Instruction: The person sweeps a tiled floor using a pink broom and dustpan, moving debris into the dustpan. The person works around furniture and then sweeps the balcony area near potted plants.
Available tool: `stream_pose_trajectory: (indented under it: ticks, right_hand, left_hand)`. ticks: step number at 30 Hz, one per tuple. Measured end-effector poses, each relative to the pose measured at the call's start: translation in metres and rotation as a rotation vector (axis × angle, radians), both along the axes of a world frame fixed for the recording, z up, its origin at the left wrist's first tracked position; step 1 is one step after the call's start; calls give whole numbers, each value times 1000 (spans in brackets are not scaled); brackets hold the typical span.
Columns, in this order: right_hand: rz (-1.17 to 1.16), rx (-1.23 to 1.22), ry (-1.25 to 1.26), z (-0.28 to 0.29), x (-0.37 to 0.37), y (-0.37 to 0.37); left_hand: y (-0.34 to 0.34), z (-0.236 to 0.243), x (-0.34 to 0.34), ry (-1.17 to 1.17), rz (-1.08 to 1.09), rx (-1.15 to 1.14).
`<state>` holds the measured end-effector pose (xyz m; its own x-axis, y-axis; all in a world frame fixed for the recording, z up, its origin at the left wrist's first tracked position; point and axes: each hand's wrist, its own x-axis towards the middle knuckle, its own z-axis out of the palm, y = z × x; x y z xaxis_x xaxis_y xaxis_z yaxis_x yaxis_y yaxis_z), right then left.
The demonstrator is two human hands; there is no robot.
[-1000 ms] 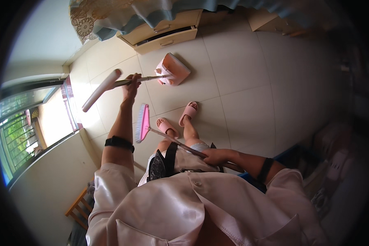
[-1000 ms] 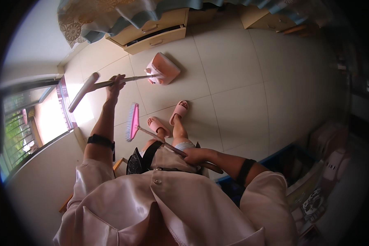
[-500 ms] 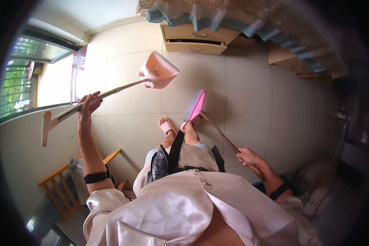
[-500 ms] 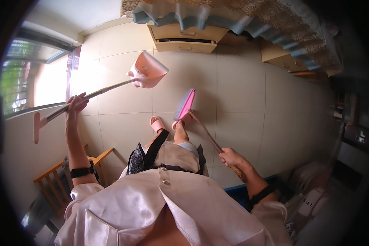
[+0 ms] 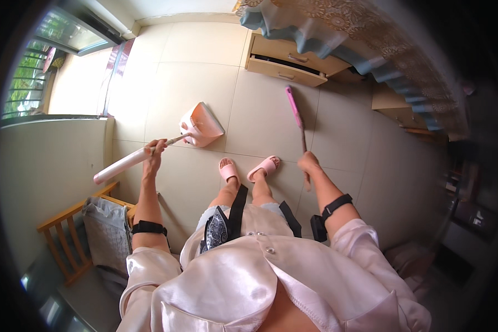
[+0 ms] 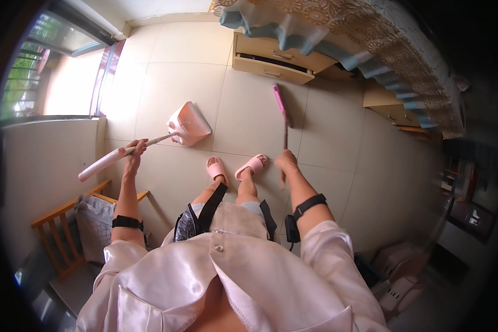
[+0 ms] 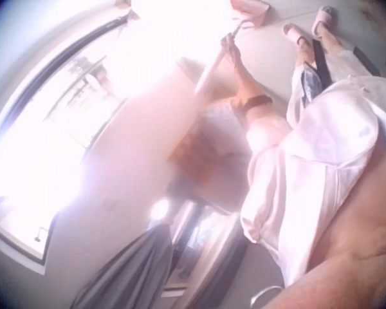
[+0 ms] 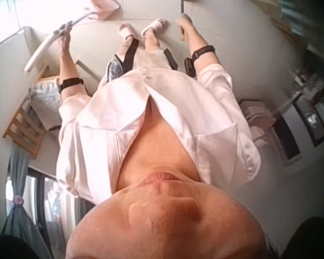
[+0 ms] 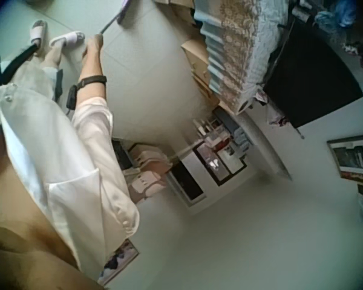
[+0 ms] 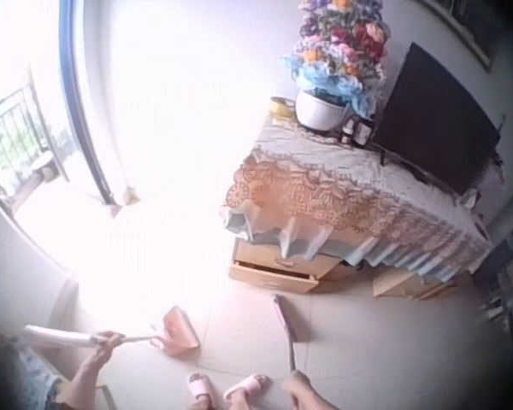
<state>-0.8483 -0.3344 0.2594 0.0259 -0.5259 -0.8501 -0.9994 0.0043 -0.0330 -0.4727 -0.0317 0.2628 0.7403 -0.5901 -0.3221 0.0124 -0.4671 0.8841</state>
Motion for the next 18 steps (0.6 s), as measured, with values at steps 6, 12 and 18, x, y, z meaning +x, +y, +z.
stream_pose_trajectory:
  ticks: [6, 12, 18]
  right_hand:
    - [284, -106, -152, -6, 72, 61]
    - [87, 286, -400, 37, 103, 82]
    - [269, 37, -418, 103, 86, 73]
  left_hand:
    - [-26, -20, 13, 66, 73, 16]
    - [-38, -30, 37, -23, -6, 3]
    - [-34, -28, 37, -72, 46, -52]
